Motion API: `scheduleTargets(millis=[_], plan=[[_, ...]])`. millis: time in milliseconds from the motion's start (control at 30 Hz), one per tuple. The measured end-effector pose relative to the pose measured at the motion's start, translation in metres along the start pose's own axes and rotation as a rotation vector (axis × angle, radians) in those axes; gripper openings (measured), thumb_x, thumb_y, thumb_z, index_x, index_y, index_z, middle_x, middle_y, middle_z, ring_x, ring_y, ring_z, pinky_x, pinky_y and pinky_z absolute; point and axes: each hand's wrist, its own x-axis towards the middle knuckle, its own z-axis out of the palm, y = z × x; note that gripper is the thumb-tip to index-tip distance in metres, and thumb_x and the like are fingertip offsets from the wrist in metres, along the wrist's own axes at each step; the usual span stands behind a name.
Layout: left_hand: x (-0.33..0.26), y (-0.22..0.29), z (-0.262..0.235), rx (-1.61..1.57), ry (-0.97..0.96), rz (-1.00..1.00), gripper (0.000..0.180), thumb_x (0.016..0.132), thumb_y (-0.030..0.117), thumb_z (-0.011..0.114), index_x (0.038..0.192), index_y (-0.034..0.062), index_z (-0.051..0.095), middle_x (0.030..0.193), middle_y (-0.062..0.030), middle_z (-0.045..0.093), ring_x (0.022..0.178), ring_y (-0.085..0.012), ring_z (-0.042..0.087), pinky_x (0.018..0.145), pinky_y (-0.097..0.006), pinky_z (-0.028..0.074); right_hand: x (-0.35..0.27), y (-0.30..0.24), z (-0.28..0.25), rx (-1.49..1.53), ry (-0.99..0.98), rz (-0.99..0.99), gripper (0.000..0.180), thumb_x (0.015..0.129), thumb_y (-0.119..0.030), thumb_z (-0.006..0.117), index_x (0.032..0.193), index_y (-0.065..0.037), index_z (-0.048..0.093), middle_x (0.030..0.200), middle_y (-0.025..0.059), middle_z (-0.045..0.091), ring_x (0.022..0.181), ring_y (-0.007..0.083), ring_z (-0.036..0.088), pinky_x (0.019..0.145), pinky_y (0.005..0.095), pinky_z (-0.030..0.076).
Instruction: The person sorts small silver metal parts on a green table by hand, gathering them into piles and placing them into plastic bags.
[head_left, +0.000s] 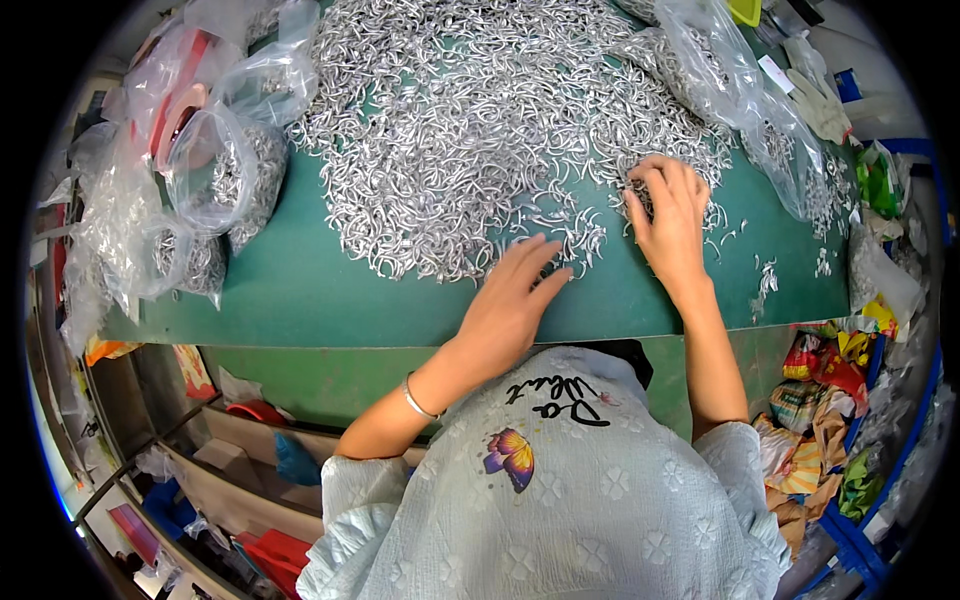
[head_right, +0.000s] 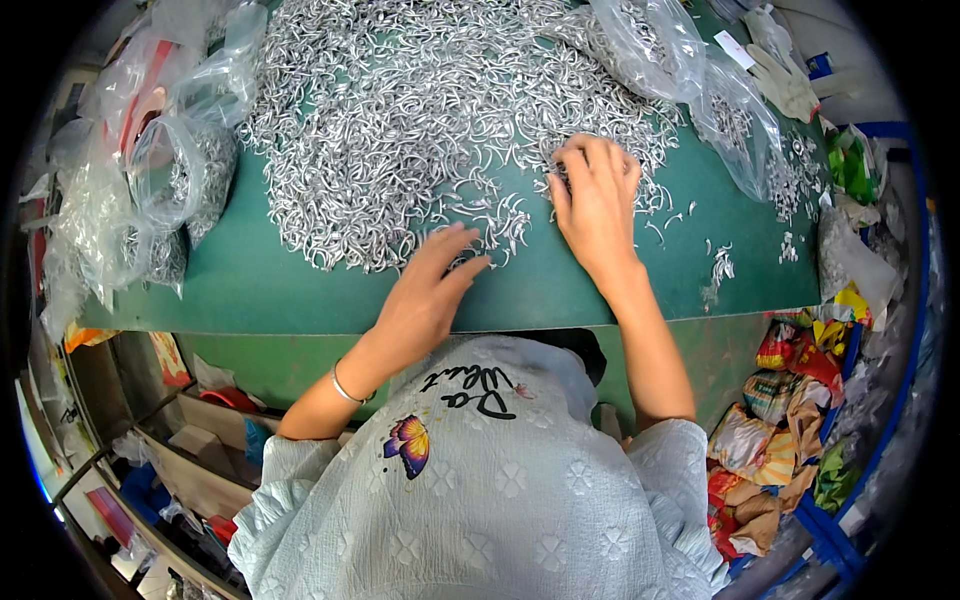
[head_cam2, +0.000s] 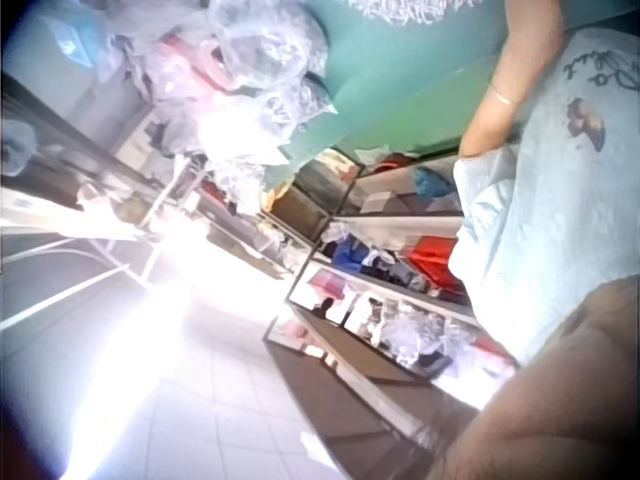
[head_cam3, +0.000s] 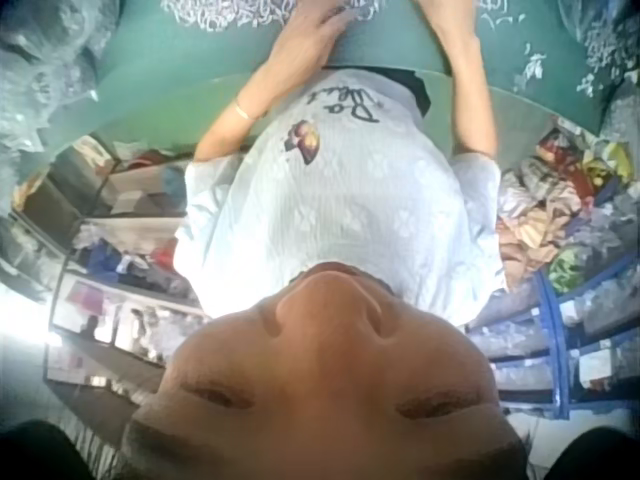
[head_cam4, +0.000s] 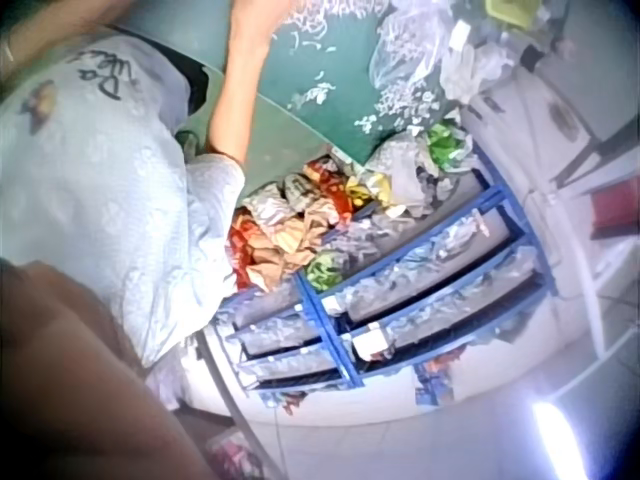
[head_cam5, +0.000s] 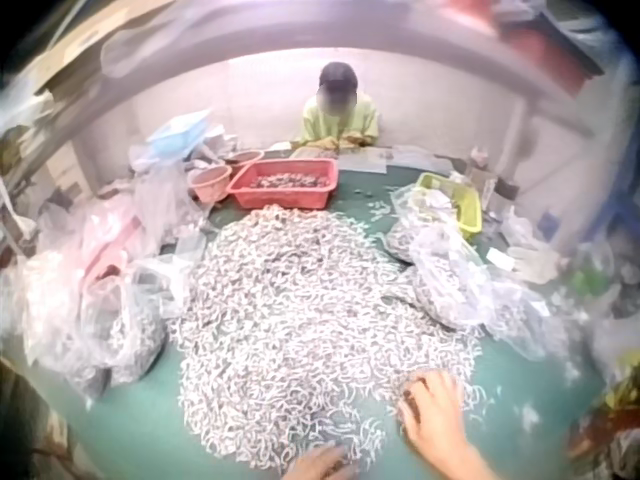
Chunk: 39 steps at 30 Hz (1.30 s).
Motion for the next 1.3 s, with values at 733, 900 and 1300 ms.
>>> scheduleTargets(millis=[733,900,1300], plan=[[-0.031,-0.049,-0.046,0.328,0.384,-0.280,0.026,0.080,-0.001,0.062,0.105,0.0054,0.062,0.135,-0.0161,0.047,0.125,-0.0416,0.040,0.106,-0.050,0.032,-0.031,-0.070,0.009,0.269,-0.336,-0.256,0.034,0.075,-0.019,0.074,0.105,-0.008,0.062,0.122,0.0075,0.053,0.117,0.0278,0.048,0.098,0.0425,0.033],[-0.029,-0.077,-0.067,0.427,0.443,-0.238,0.027,0.080,-0.003,0.062,0.105,0.0059,0.062,0.134,-0.0161,0.048,0.125,-0.0412,0.042,0.104,-0.047,0.036,-0.033,-0.037,0.009,0.147,-0.234,-0.224,0.027,0.077,-0.008,0.070,0.103,-0.009,0.063,0.113,0.0052,0.058,0.110,0.0260,0.052,0.095,0.0405,0.033],[-0.049,-0.015,-0.032,0.182,0.302,-0.321,0.033,0.078,0.003,0.070,0.109,0.0063,0.061,0.099,-0.0096,0.053,0.091,-0.0276,0.051,0.077,-0.036,0.040,-0.028,-0.089,0.032,0.280,-0.225,-0.309,0.029,0.075,-0.008,0.070,0.103,-0.008,0.063,0.115,0.0073,0.057,0.110,0.0293,0.050,0.092,0.0418,0.038]])
